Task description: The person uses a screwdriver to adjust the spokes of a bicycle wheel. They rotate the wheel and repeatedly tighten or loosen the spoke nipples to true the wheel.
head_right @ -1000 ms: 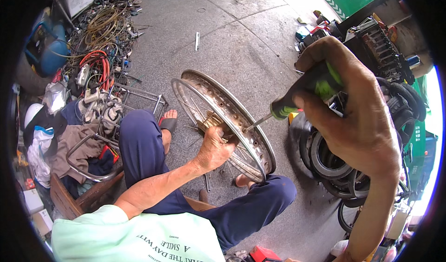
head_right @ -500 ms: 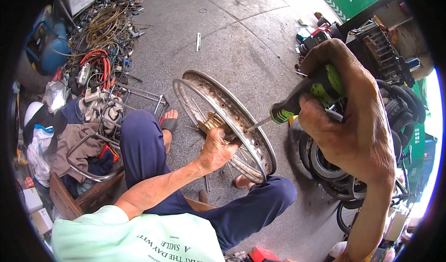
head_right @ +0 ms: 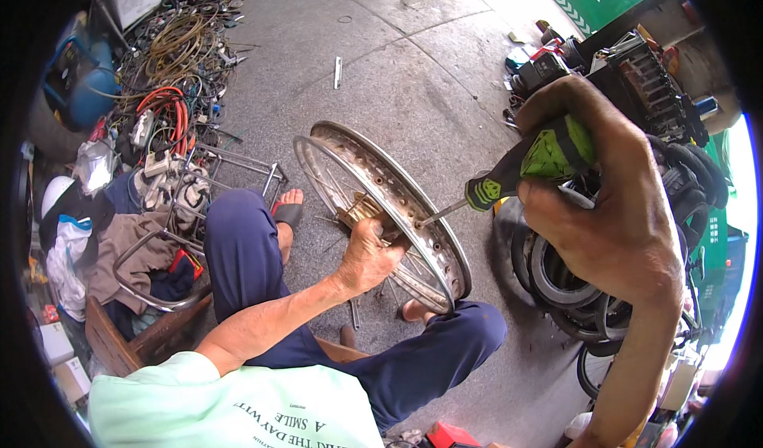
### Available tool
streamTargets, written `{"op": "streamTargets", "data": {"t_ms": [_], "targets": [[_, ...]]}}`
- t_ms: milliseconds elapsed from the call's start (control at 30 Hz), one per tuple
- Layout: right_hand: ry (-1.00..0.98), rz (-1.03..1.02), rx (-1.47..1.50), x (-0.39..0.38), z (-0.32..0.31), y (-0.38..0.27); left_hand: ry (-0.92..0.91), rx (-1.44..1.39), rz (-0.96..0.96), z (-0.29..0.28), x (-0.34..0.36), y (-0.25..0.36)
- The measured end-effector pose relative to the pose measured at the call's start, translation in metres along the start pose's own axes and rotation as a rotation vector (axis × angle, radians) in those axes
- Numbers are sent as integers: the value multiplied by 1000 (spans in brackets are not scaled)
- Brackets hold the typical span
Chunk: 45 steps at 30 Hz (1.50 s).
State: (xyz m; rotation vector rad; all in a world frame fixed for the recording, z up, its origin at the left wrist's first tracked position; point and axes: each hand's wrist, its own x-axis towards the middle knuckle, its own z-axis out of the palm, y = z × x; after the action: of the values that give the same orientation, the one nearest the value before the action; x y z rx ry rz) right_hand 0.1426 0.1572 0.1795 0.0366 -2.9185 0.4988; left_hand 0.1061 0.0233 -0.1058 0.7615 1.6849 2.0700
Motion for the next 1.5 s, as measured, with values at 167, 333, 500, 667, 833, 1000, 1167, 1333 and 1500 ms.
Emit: {"op": "streamTargets", "data": {"t_ms": [167, 333, 500, 667, 833, 1000, 1167, 1333, 1500], "targets": [[-122, 377, -317, 14, -1, -21, -4, 3, -19, -4, 1, 5], [105, -86, -63, 3, 8, 2, -27, -18, -31, -2, 0, 5], [-134, 231, -187, 11, -1, -19, -29, 9, -30, -8, 1, 6], [69, 238, -27, 4, 8, -20, -8, -21, -10, -3, 1, 4], [18, -24, 61, 3, 4, -6, 3, -53, 12, -2, 1, -1], [20, 295, -300, 6, 9, -22, -3, -57, -17, -1, 0, -3], [74, 132, -22, 1, 8, -15, -5, -82, -15, -2, 0, -1], [72, 42, 8, -1, 11, -11, 0, -64, -14, -2, 0, 3], [-73, 378, -332, 9, 7, -23, 12, -66, -21, -2, -1, -1]]}}
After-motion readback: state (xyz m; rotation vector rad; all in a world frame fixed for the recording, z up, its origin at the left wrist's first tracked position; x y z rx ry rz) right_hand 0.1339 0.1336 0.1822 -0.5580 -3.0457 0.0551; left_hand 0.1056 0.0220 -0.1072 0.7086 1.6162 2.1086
